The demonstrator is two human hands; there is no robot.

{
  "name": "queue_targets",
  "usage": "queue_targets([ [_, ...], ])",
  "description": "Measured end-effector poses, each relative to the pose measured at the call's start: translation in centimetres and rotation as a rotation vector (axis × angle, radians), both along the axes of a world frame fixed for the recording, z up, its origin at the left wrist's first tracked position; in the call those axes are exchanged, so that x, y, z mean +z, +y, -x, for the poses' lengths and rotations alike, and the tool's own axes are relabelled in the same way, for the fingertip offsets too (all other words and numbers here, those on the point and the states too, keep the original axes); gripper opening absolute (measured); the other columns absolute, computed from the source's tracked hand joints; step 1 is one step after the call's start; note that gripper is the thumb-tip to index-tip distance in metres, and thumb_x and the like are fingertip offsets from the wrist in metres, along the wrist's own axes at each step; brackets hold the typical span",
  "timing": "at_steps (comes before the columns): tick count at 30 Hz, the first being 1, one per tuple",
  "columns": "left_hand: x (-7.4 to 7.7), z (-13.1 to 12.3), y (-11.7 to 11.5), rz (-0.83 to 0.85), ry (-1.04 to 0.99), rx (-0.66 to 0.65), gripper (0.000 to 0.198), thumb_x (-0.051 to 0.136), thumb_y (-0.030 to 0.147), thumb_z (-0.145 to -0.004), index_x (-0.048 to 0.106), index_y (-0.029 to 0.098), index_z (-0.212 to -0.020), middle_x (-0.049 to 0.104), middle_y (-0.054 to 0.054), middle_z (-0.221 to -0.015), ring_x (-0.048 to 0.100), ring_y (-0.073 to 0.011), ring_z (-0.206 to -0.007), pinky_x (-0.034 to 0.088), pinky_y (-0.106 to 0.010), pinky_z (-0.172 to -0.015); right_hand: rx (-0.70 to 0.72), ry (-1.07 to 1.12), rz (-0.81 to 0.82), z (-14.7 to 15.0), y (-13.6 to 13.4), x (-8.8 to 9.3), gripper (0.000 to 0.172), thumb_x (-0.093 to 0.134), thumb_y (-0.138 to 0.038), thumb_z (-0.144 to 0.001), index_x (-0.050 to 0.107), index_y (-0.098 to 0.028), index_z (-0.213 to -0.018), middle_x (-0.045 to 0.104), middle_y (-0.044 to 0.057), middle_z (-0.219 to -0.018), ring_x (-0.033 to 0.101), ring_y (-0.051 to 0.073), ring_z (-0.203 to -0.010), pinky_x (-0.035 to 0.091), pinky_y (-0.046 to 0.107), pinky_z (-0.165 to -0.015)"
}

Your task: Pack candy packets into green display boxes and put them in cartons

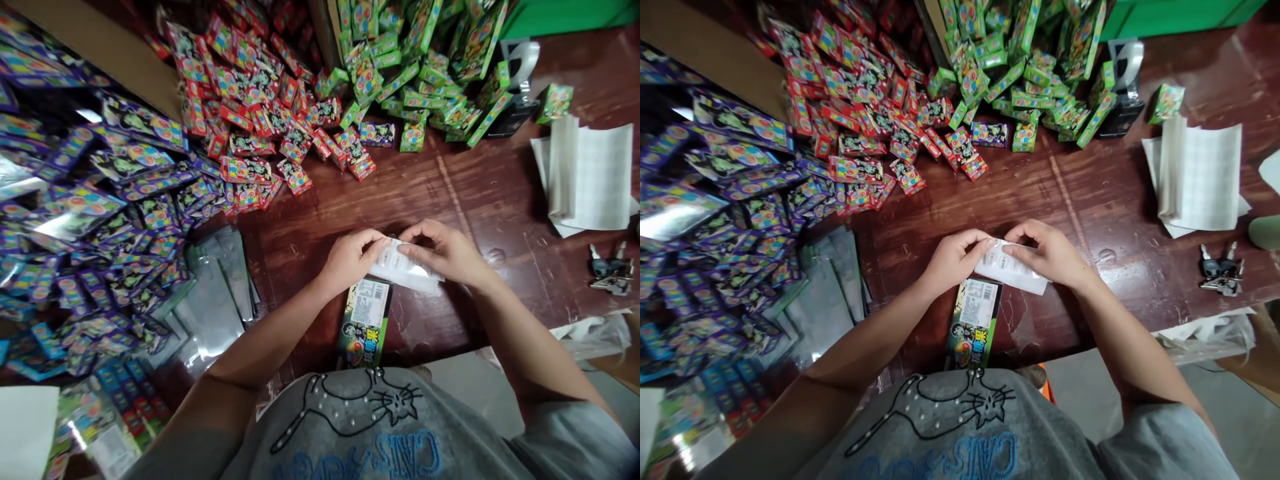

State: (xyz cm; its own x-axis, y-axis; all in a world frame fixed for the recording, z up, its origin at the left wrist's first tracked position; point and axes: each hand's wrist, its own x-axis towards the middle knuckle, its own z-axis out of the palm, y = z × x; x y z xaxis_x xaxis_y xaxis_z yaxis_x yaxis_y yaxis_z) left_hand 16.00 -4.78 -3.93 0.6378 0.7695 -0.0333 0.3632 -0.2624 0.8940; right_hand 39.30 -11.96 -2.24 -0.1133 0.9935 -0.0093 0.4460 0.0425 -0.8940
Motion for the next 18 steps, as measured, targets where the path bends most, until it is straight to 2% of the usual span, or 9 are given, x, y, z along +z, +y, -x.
queue_targets([
  [4, -0.1, 0.2, 0.5, -0.021, -0.036, -0.052, 0.020, 0.063, 0.034, -0.105, 0.076, 0.020, -0.097, 0.081, -0.003, -0.095, 0.071, -0.0150, -0.085, 0.051, -0.028, -0.078, 0.004, 0.033, 0.035, -0.2, 0.5, -0.2, 0.042, 0.081, -0.056, -0.091, 0.075, -0.022, -0.116, 0.078, 0.008, -0.107, 0.071, 0.020, -0.089, 0.059, 0.037, -0.081],
  [7, 0.0, 0.4, 0.8, -0.002, -0.004, -0.067, 0.023, 0.062, 0.036, -0.105, 0.077, 0.020, -0.097, 0.081, -0.003, -0.092, 0.071, -0.0154, -0.083, 0.051, -0.028, -0.077, 0.047, 0.081, 0.047, -0.4, 0.7, 0.1, 0.032, 0.077, -0.055, -0.096, 0.077, -0.023, -0.098, 0.077, 0.006, -0.095, 0.070, 0.019, -0.085, 0.057, 0.036, -0.079],
  [10, 0.1, 0.4, 1.0, 0.028, 0.069, -0.036, 0.026, 0.062, 0.038, -0.105, 0.078, 0.020, -0.095, 0.080, -0.002, -0.086, 0.068, -0.0150, -0.075, 0.049, -0.028, -0.071, -0.023, 0.088, -0.036, -0.4, 0.9, 0.4, 0.030, 0.074, -0.053, -0.098, 0.076, -0.024, -0.091, 0.076, 0.005, -0.094, 0.070, 0.020, -0.087, 0.057, 0.038, -0.083],
  [13, 0.1, 0.3, 0.9, 0.024, 0.081, -0.034, 0.026, 0.063, 0.038, -0.103, 0.078, 0.019, -0.092, 0.079, -0.002, -0.083, 0.066, -0.0142, -0.071, 0.047, -0.027, -0.069, -0.105, 0.059, -0.057, 0.2, 1.2, 0.3, 0.028, 0.074, -0.051, -0.098, 0.077, -0.026, -0.109, 0.078, 0.006, -0.105, 0.072, 0.022, -0.095, 0.058, 0.040, -0.088],
  [16, -0.2, 0.0, 1.0, 0.046, 0.033, -0.051, 0.031, 0.062, 0.041, -0.104, 0.076, 0.019, -0.089, 0.076, -0.001, -0.078, 0.062, -0.0131, -0.068, 0.045, -0.026, -0.066, -0.046, 0.013, -0.062, 1.2, 1.3, 0.2, 0.043, 0.071, -0.044, -0.099, 0.068, -0.028, -0.139, 0.079, 0.005, -0.109, 0.074, 0.023, -0.100, 0.058, 0.044, -0.098],
  [18, -0.4, -0.2, 1.2, 0.101, -0.001, -0.035, 0.038, 0.059, 0.047, -0.106, 0.075, 0.018, -0.088, 0.074, -0.001, -0.077, 0.062, -0.0135, -0.068, 0.046, -0.026, -0.065, -0.059, -0.069, -0.117, 1.9, 1.0, 0.4, 0.044, 0.067, -0.041, -0.101, 0.064, -0.030, -0.144, 0.078, 0.004, -0.104, 0.073, 0.025, -0.102, 0.056, 0.049, -0.104],
])
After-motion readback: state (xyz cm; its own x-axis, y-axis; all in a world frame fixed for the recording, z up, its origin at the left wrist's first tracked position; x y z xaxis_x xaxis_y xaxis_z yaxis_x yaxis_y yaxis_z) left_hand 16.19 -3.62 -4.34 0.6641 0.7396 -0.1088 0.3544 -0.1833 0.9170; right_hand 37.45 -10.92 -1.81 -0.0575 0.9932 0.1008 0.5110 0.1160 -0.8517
